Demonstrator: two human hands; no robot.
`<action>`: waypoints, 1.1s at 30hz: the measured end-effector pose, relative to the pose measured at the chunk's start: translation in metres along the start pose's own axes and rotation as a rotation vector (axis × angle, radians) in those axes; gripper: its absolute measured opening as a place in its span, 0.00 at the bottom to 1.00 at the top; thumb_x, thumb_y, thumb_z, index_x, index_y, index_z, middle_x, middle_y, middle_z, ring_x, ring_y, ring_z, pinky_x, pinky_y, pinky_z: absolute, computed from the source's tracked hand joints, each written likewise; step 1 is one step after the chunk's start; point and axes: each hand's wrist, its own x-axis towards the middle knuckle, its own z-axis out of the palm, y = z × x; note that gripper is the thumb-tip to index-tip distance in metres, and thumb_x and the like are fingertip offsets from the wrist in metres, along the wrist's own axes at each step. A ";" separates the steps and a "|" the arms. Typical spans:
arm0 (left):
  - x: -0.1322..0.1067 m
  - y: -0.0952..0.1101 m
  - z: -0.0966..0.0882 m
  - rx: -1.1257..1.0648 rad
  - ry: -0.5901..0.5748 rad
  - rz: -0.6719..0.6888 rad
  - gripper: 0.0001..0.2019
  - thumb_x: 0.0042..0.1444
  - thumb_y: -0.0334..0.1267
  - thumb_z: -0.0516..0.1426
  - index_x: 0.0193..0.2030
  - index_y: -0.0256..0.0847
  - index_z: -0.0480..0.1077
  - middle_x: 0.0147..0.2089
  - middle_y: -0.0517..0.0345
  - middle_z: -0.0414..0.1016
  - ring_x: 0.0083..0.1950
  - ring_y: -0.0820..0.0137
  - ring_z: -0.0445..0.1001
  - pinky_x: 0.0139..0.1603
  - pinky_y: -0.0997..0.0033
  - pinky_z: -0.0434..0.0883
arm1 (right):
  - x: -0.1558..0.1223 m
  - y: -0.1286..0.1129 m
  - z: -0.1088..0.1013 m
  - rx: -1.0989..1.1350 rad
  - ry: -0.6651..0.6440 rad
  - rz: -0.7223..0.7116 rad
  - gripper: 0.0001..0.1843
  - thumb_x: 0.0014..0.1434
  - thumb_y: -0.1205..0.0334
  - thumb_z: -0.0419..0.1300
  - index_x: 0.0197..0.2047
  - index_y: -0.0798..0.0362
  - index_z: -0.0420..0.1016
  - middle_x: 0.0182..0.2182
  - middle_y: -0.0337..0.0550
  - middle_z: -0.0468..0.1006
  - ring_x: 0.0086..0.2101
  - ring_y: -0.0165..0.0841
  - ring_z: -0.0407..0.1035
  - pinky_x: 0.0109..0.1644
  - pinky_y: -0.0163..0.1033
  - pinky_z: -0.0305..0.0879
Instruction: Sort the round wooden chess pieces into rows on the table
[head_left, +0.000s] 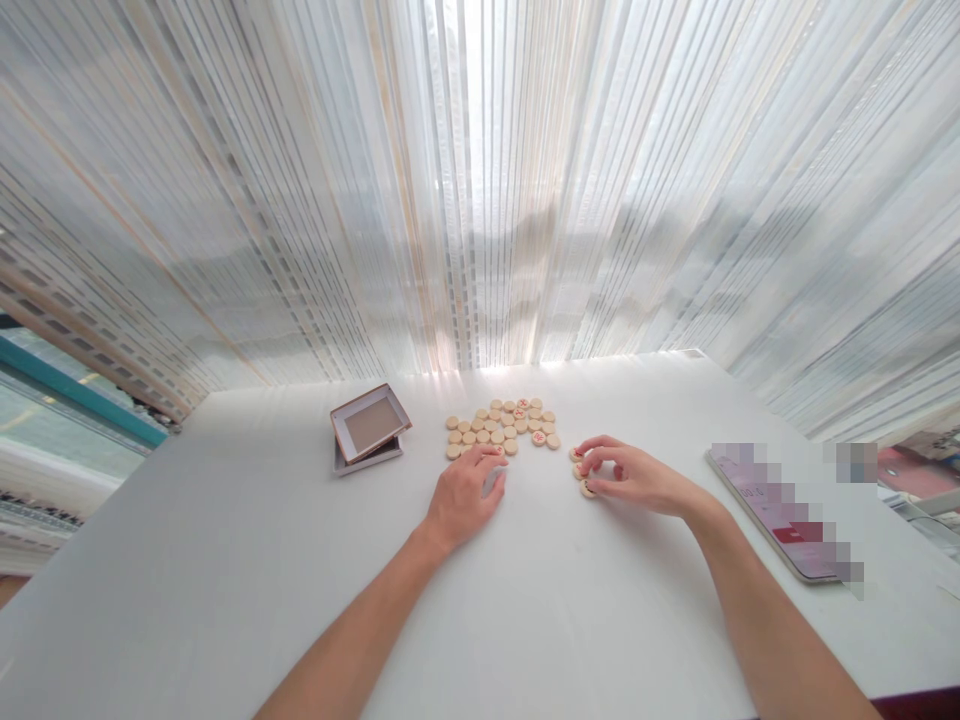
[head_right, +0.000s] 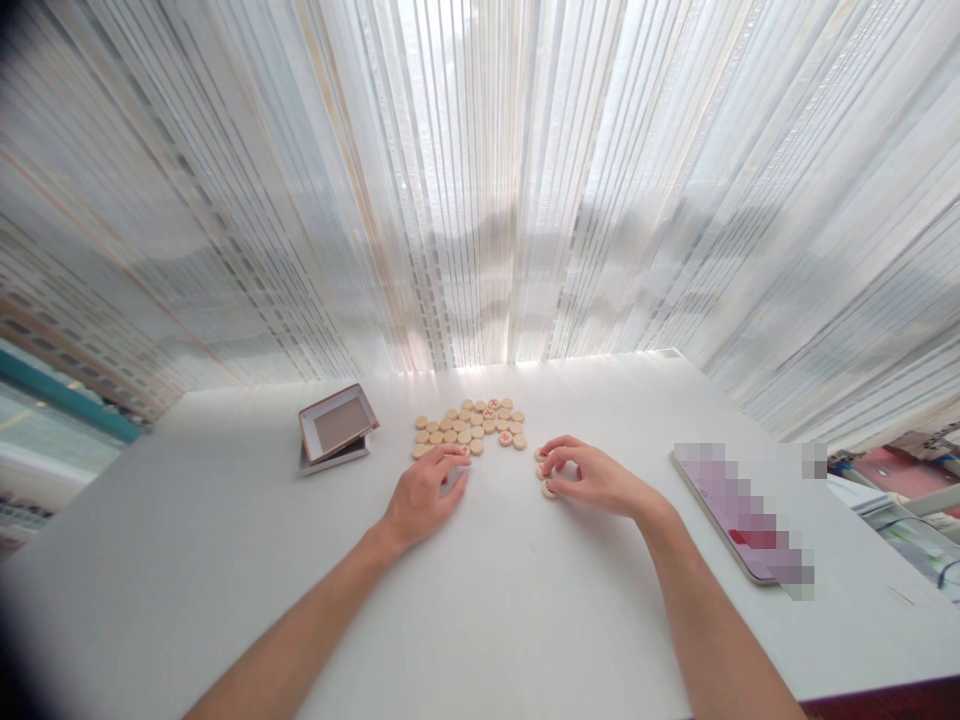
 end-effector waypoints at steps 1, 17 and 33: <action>0.000 0.000 0.000 -0.002 0.001 0.002 0.12 0.61 0.30 0.58 0.48 0.47 0.74 0.54 0.58 0.75 0.44 0.66 0.78 0.48 0.65 0.76 | 0.000 -0.001 0.000 -0.005 0.002 0.001 0.09 0.57 0.54 0.62 0.39 0.46 0.80 0.57 0.44 0.71 0.48 0.39 0.72 0.43 0.40 0.69; 0.000 0.000 -0.001 -0.004 0.001 0.012 0.10 0.61 0.31 0.58 0.48 0.47 0.75 0.53 0.57 0.75 0.47 0.65 0.77 0.50 0.64 0.76 | -0.001 -0.009 -0.001 -0.010 0.022 -0.001 0.12 0.61 0.49 0.60 0.38 0.46 0.80 0.59 0.43 0.72 0.54 0.43 0.69 0.50 0.42 0.68; 0.000 -0.001 0.000 -0.015 0.007 0.024 0.10 0.61 0.30 0.58 0.47 0.46 0.74 0.53 0.56 0.75 0.51 0.64 0.77 0.49 0.64 0.76 | 0.016 0.009 0.019 -0.067 0.269 -0.024 0.15 0.62 0.45 0.58 0.41 0.46 0.77 0.49 0.44 0.76 0.41 0.38 0.73 0.41 0.42 0.69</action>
